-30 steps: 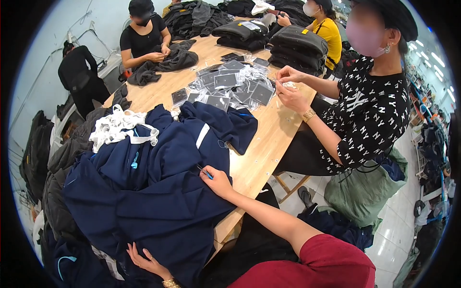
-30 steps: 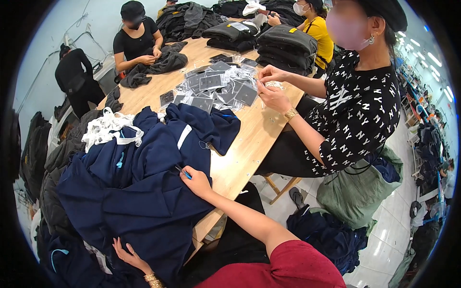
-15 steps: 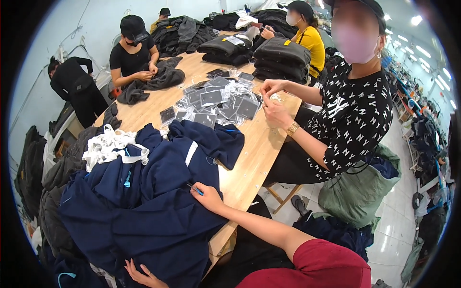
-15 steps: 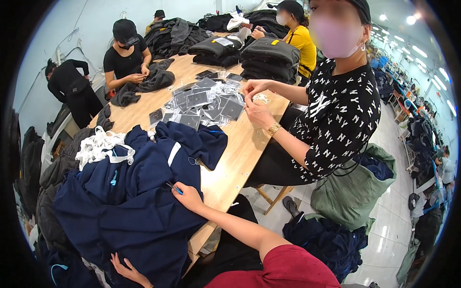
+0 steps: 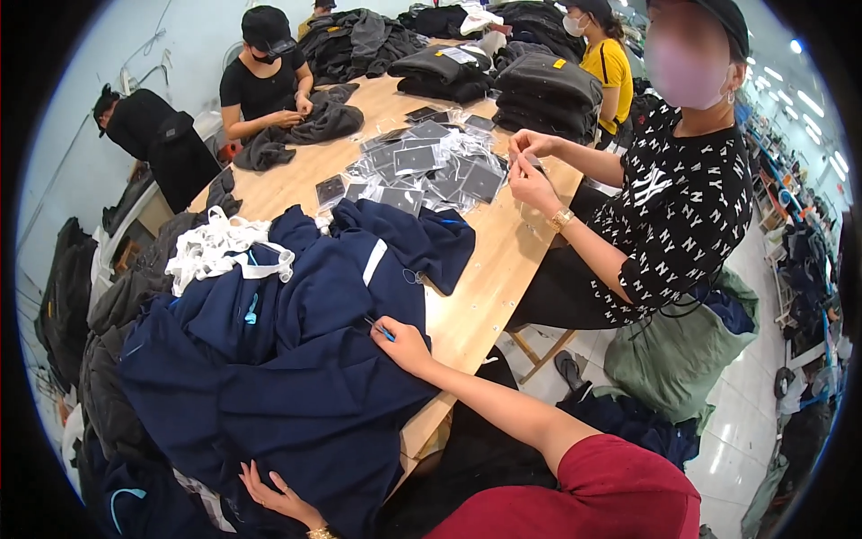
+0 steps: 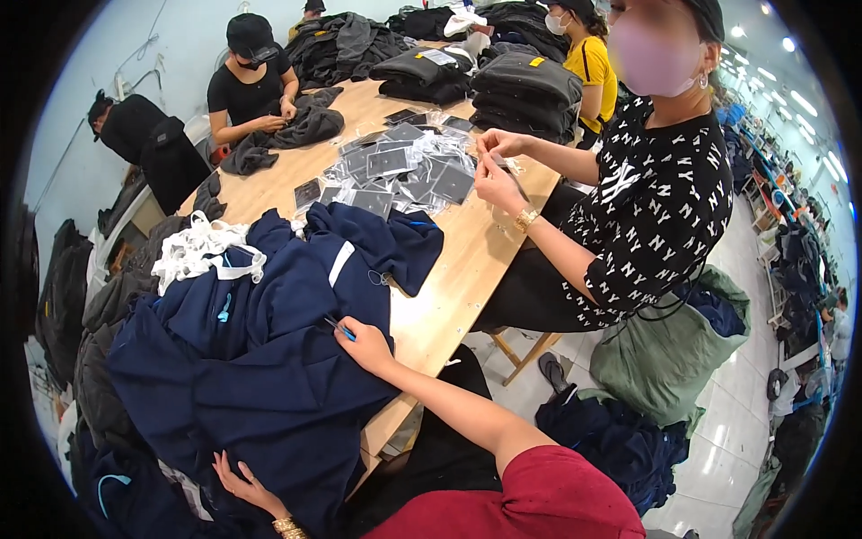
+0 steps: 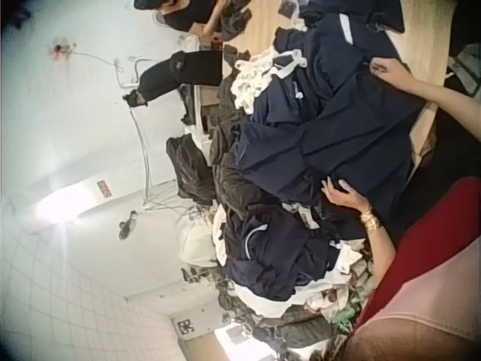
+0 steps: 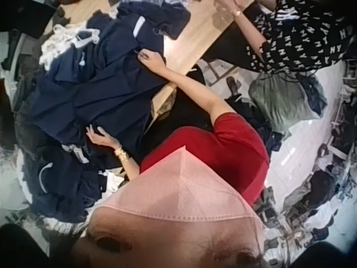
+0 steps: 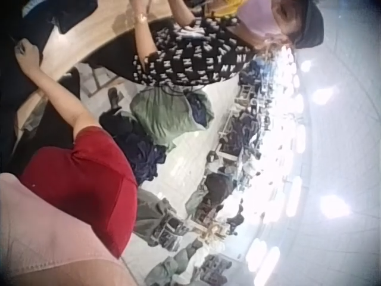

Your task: Trimming loose threads from athletic garments using small snips at a garment factory workbench.

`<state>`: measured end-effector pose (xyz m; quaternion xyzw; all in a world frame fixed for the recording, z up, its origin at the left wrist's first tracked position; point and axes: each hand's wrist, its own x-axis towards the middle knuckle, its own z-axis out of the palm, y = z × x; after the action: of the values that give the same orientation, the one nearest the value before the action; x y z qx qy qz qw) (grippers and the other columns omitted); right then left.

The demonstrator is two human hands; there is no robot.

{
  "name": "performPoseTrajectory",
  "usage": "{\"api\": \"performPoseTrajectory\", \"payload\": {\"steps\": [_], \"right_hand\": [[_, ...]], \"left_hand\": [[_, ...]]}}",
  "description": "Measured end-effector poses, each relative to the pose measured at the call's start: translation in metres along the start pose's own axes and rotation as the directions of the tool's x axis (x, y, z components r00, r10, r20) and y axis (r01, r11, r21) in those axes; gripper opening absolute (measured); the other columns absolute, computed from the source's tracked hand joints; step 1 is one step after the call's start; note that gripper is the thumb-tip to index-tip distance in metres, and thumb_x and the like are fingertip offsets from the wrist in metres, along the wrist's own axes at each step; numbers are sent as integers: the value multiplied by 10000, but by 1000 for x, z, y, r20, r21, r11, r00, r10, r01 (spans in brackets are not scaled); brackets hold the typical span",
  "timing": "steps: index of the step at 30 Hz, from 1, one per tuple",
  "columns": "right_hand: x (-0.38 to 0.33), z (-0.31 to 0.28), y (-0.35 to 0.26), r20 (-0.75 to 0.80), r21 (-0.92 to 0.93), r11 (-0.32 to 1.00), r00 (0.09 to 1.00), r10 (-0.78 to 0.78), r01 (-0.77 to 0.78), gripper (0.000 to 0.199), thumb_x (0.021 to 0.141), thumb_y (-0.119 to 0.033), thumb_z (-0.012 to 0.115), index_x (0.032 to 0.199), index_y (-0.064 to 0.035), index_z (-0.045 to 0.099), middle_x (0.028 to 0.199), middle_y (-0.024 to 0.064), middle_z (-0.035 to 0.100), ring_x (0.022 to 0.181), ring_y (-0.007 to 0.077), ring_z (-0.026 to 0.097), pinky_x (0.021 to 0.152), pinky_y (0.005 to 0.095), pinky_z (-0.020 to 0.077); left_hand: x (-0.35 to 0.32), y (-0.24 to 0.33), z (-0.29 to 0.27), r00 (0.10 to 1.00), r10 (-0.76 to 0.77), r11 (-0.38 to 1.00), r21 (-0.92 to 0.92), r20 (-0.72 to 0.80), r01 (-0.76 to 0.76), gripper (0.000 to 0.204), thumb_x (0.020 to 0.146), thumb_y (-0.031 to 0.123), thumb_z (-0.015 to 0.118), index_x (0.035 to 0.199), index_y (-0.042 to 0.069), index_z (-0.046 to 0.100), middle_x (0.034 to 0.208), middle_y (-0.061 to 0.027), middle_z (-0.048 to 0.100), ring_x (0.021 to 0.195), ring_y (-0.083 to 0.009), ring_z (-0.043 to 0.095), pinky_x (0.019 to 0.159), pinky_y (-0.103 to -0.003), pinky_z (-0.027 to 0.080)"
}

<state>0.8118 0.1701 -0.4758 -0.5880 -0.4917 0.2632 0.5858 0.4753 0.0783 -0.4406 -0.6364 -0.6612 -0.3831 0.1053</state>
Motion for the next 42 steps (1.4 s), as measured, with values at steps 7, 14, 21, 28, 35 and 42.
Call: {"api": "performPoseTrajectory", "payload": {"steps": [7,14,21,28,35,42], "right_hand": [[2,-2,0,-4,-15,1000,1000,9,-9,184,855,-241,575,858,-57,578,693,178,583,658,359,589,565,402,429],[2,-2,2,39,-31,998,998,52,-51,186,870,-208,578,879,-23,567,733,168,588,671,321,593,596,341,435],[2,-1,3,-15,-8,1000,1000,-8,8,190,849,-254,580,853,-64,578,665,172,578,614,342,582,543,401,414],[-1,1,3,-13,-22,1000,1000,-21,21,181,837,-241,591,887,-67,574,717,164,604,664,349,605,584,412,445],[65,-104,-105,-218,-283,948,953,-213,147,910,778,-187,638,1458,-77,42,662,118,553,597,316,579,555,409,452],[157,-213,-169,-475,-173,982,867,-152,78,976,769,-277,650,1424,48,3,756,169,619,706,270,614,665,348,475]], "left_hand": [[3,6,-1,1000,18,1000,-21,1,-18,369,963,269,444,1214,12,531,1311,-130,499,1266,-311,386,1045,-417,279],[3,-4,2,999,43,999,11,-10,-43,372,965,277,437,1205,10,535,1310,-129,498,1260,-307,396,1040,-410,283],[2,-5,2,998,61,998,32,-10,-61,383,966,294,434,1215,19,529,1312,-126,497,1259,-300,401,1034,-407,292],[-2,-15,1,997,76,995,71,-18,-75,391,968,313,430,1209,24,535,1303,-130,505,1263,-303,401,1031,-416,298],[0,-8,6,998,60,997,40,2,-60,384,964,305,439,1207,23,536,1303,-130,506,1265,-307,396,1033,-421,294],[2,-3,2,999,31,999,17,7,-31,382,961,295,444,1213,20,526,1315,-126,496,1271,-304,383,1043,-419,276]]}}
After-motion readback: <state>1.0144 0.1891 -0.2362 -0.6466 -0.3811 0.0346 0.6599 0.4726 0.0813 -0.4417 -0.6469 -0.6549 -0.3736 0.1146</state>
